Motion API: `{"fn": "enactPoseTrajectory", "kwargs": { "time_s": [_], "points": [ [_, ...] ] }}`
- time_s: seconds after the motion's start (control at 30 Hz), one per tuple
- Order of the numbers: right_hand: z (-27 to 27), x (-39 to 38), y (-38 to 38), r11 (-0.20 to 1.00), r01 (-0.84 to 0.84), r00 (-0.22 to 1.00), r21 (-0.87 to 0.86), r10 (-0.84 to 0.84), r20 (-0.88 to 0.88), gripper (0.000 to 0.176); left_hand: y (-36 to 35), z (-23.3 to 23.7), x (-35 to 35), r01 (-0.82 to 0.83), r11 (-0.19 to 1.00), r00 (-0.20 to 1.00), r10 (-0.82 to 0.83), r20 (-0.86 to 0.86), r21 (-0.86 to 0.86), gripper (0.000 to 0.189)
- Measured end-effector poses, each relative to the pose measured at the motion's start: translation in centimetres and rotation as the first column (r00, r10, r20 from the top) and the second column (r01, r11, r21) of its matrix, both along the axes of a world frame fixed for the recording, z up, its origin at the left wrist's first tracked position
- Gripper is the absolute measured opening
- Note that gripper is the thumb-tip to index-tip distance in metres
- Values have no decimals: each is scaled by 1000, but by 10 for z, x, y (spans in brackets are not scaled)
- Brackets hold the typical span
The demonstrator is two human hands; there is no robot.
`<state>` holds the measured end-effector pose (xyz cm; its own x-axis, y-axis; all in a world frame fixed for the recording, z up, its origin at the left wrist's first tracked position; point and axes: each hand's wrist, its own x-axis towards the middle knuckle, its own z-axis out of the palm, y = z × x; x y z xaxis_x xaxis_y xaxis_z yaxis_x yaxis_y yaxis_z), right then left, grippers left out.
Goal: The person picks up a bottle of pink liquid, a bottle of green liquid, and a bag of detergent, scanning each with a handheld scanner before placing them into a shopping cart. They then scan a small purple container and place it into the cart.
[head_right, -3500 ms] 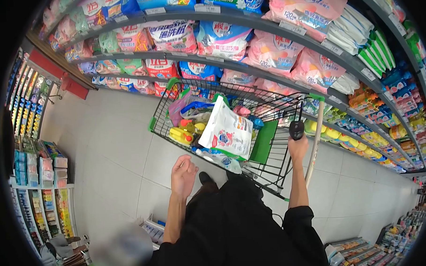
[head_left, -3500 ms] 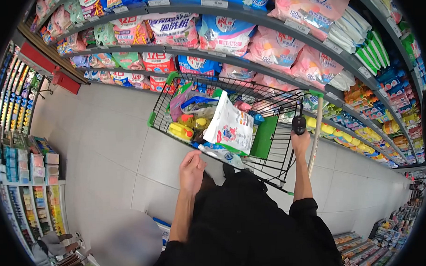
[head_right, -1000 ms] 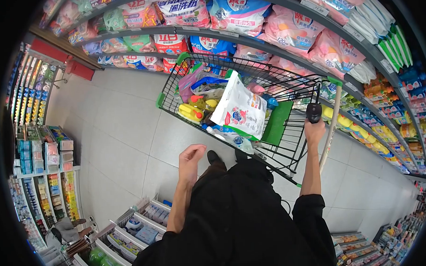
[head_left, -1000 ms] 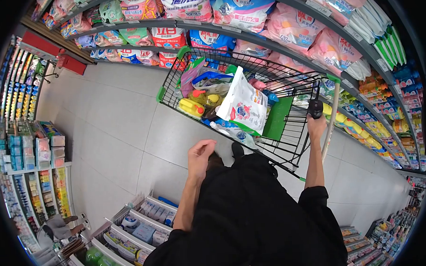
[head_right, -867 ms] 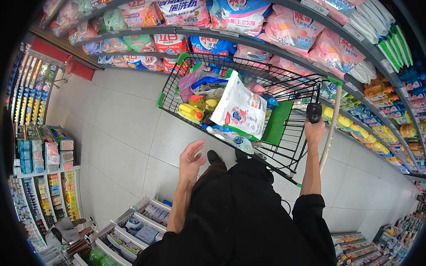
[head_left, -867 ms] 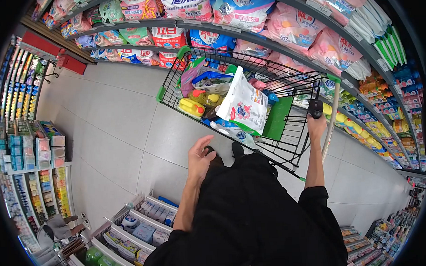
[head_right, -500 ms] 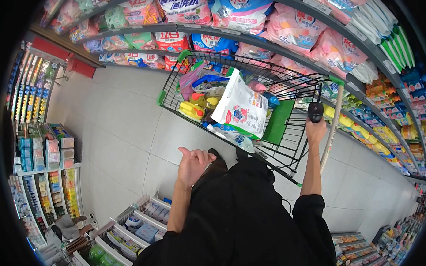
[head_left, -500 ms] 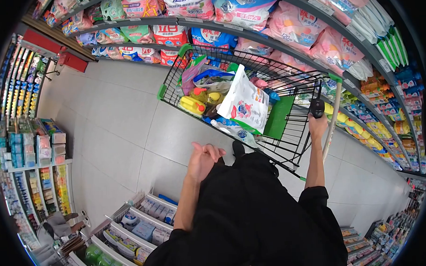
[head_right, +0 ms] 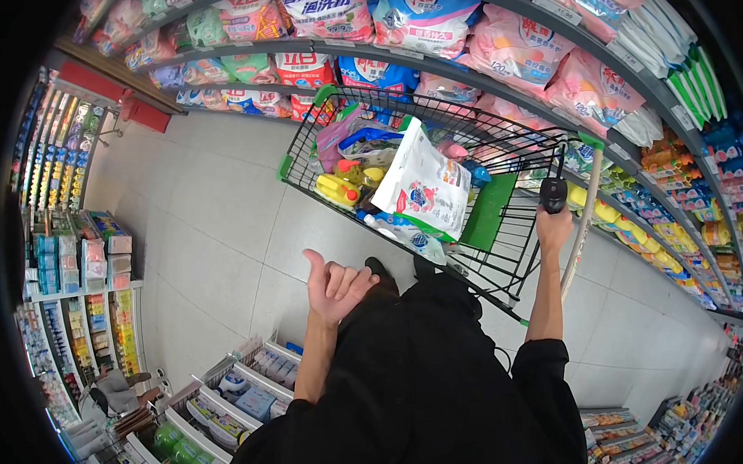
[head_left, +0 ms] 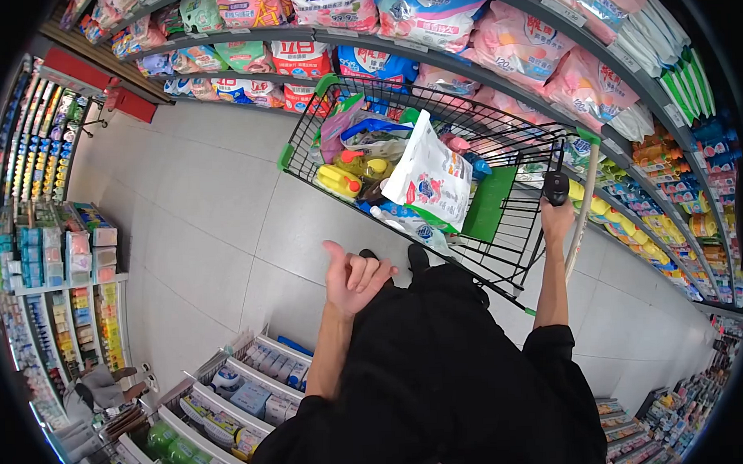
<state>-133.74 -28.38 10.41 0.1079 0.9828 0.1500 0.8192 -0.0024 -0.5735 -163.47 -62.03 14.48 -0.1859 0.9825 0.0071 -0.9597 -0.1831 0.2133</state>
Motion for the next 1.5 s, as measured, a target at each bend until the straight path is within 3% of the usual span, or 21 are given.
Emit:
{"fn": "enactPoseTrajectory", "kwargs": {
  "time_s": [0.07, 0.13, 0.2, 0.23, 0.4, 0.57, 0.63, 0.7, 0.73, 0.77, 0.83, 0.97, 1.0, 1.03, 1.1, 1.23, 1.3, 1.33, 1.43, 1.47, 1.5],
  "points": [
    [-1, 0, 0, 1000, -2, 1000, 5, 2, -3, 33, 4, 14, 2, -40, 999, 993, 39, 111, 14, 66],
    [-2, 1, 1, 1000, -7, 1000, -4, 7, -16, 33, 6, 37, 6, -146, 932, 961, 54, -271, -331, 22],
    [-4, 2, 2, 1000, -9, 1000, -4, 9, -14, 33, 6, 47, 8, -168, 938, 927, 47, -371, -302, 12],
    [-6, 3, 3, 1000, -10, 1000, -5, 9, -12, 33, 6, 52, 10, -186, 944, 883, 39, -467, -273, 29],
    [-9, 5, 5, 1000, -15, 1000, 7, 15, -4, 32, 11, 113, 5, -182, 983, 736, 108, -668, -41, 32],
    [-15, 8, 9, 1000, -12, 999, 12, 11, 37, 30, 22, 239, 1, 63, 923, 407, 323, -855, 379, 103],
    [-10, 5, 6, 1000, -15, 999, 11, 14, 39, 30, 27, 270, 23, -47, 891, 601, 386, -700, 451, 76],
    [-8, 2, 4, 1000, -10, 999, 10, 9, 33, 31, 18, 298, 67, -352, 869, 756, 483, -442, 348, 53],
    [-8, 3, 4, 1000, -5, 1000, 2, 5, 29, 31, 45, 270, 61, -308, 615, 657, 689, -306, 726, 74],
    [-7, 3, 4, 1000, 2, 1000, -5, -2, 23, 32, 44, 272, 64, -306, 613, 657, 690, -305, 728, 74],
    [-6, 2, 5, 1000, -4, 1000, -8, 4, 14, 32, 37, 278, 72, -313, 771, 872, 464, -154, 554, 64],
    [-6, 4, 4, 1000, -6, 999, -9, 6, 33, 33, 35, 282, 67, -324, 792, 901, 426, -88, 518, 35],
    [-7, 5, 5, 1000, 0, 1000, -6, 0, 27, 33, 26, 275, 36, 41, 864, 842, 241, -484, 501, 56],
    [-10, 7, 7, 1000, -1, 1000, -2, 1, 15, 33, 36, 270, 41, 48, 863, 839, 238, -489, 502, 56],
    [-13, 7, 6, 1000, -7, 1000, -3, 7, -4, 33, 59, 266, 61, -354, 557, 790, 608, -79, 752, 23],
    [-16, 8, 8, 1000, -10, 1000, 4, 10, 9, 32, 37, 274, 44, -202, 721, 784, 525, -332, 663, 14],
    [-15, 10, 8, 1000, -15, 1000, -8, 15, 22, 32, 27, 278, 45, -268, 813, 721, 525, -452, 518, 43],
    [-10, 8, 6, 1000, -17, 999, -10, 17, 27, 32, 30, 283, 39, -303, 796, 674, 568, -472, 524, 27],
    [-2, 2, 1, 1000, -7, 999, -23, 8, 31, 32, 18, 294, 31, -506, 646, 170, 724, -669, 571, 33],
    [-2, 3, 1, 1000, -7, 1000, -24, 8, 12, 33, 24, 291, 38, -629, 434, -28, 816, -578, 644, 26],
    [-3, 2, 1, 1000, -8, 1000, -24, 8, -11, 33, 17, 299, 35, -639, 499, -69, 721, -690, 585, 29]
  ]
}}
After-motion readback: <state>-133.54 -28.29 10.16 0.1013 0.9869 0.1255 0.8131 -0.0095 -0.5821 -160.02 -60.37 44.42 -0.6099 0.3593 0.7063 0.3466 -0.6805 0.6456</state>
